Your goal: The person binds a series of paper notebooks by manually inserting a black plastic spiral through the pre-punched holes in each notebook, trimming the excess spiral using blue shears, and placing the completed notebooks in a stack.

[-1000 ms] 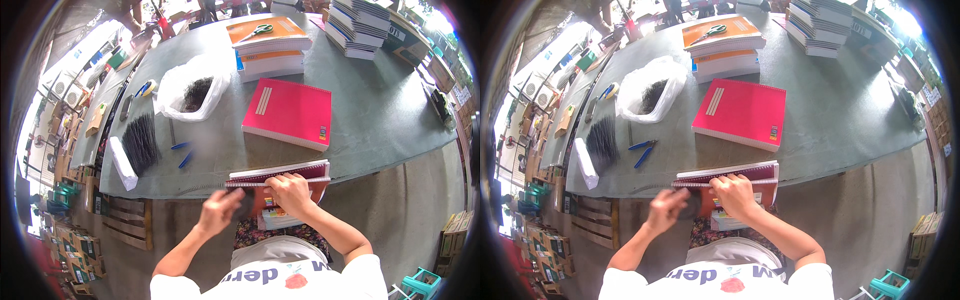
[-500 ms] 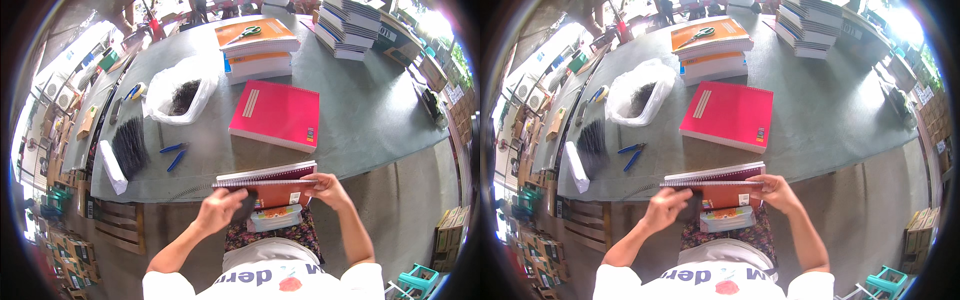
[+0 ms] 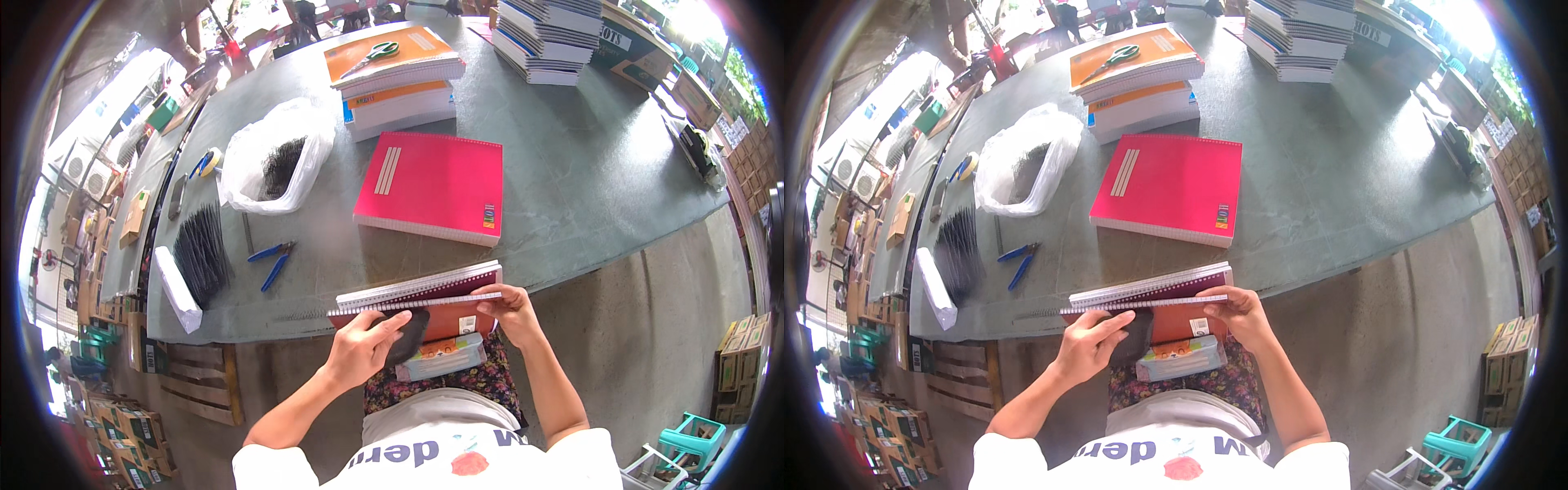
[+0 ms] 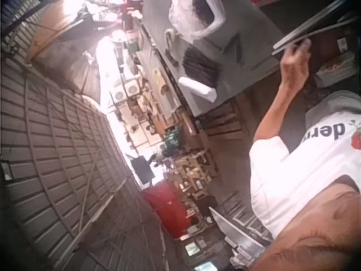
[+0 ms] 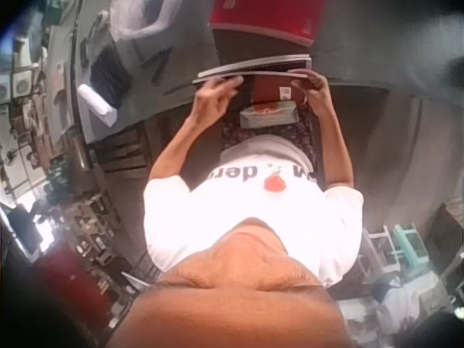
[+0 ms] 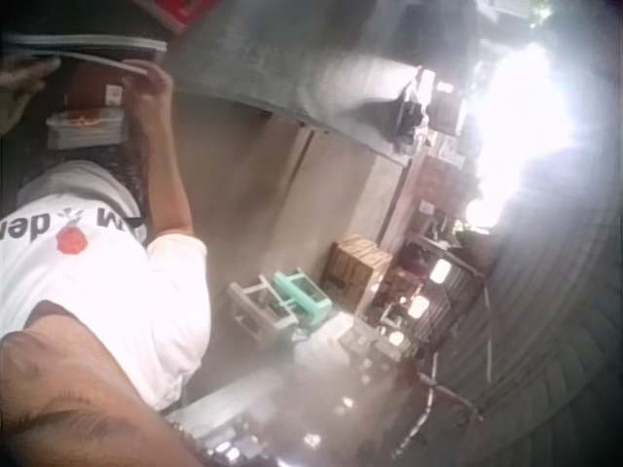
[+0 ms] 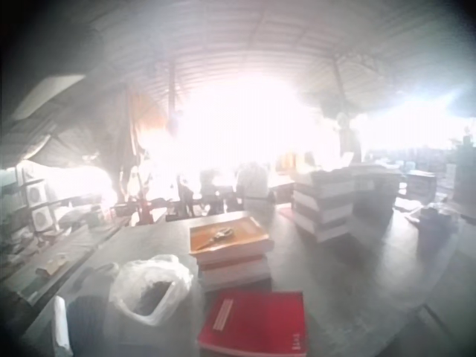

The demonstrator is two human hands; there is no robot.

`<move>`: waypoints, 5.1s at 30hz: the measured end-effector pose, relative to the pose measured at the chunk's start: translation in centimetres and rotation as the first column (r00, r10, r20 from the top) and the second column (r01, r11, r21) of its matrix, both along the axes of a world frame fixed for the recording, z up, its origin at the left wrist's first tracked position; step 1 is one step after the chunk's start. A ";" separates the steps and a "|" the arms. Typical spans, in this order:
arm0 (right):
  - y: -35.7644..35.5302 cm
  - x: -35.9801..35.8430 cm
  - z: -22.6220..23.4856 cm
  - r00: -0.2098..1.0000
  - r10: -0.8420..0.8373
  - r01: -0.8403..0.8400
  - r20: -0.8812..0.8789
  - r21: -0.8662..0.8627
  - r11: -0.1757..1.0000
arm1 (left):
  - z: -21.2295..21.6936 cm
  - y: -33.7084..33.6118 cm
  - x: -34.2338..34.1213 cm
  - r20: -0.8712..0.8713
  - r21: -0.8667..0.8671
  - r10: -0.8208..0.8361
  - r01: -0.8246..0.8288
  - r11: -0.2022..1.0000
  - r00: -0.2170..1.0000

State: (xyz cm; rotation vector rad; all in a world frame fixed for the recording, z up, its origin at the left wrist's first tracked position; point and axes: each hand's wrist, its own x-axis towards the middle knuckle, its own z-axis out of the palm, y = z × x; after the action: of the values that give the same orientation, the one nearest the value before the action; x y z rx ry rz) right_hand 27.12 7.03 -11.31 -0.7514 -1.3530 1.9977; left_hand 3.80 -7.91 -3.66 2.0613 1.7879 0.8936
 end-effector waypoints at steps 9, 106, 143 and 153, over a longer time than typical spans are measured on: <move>-0.2 -0.1 0.2 0.998 -0.016 0.016 -0.062 0.008 1.000 | -0.4 1.4 1.4 0.061 0.186 0.065 -0.076 0.980 0.996; -3.9 -10.0 10.8 0.627 0.133 -0.771 0.768 0.588 0.245 | -10.1 -4.2 -19.1 -0.463 0.192 0.617 -0.607 0.771 0.637; -6.0 -18.4 6.0 0.813 0.262 -0.581 0.521 0.693 0.427 | -0.9 -9.9 -3.1 0.727 -0.687 0.684 0.098 0.720 0.068; -6.6 -18.5 5.3 0.855 0.167 -0.512 0.491 0.745 0.429 | -2.2 -10.1 -4.5 0.669 -0.260 0.510 0.472 0.842 -0.541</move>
State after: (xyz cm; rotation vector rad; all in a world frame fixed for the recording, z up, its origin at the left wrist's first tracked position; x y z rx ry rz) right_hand 8.65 0.45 -6.00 -0.3223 -2.6053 1.1048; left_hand -0.71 -17.98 -5.81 -0.1009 0.4852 1.2393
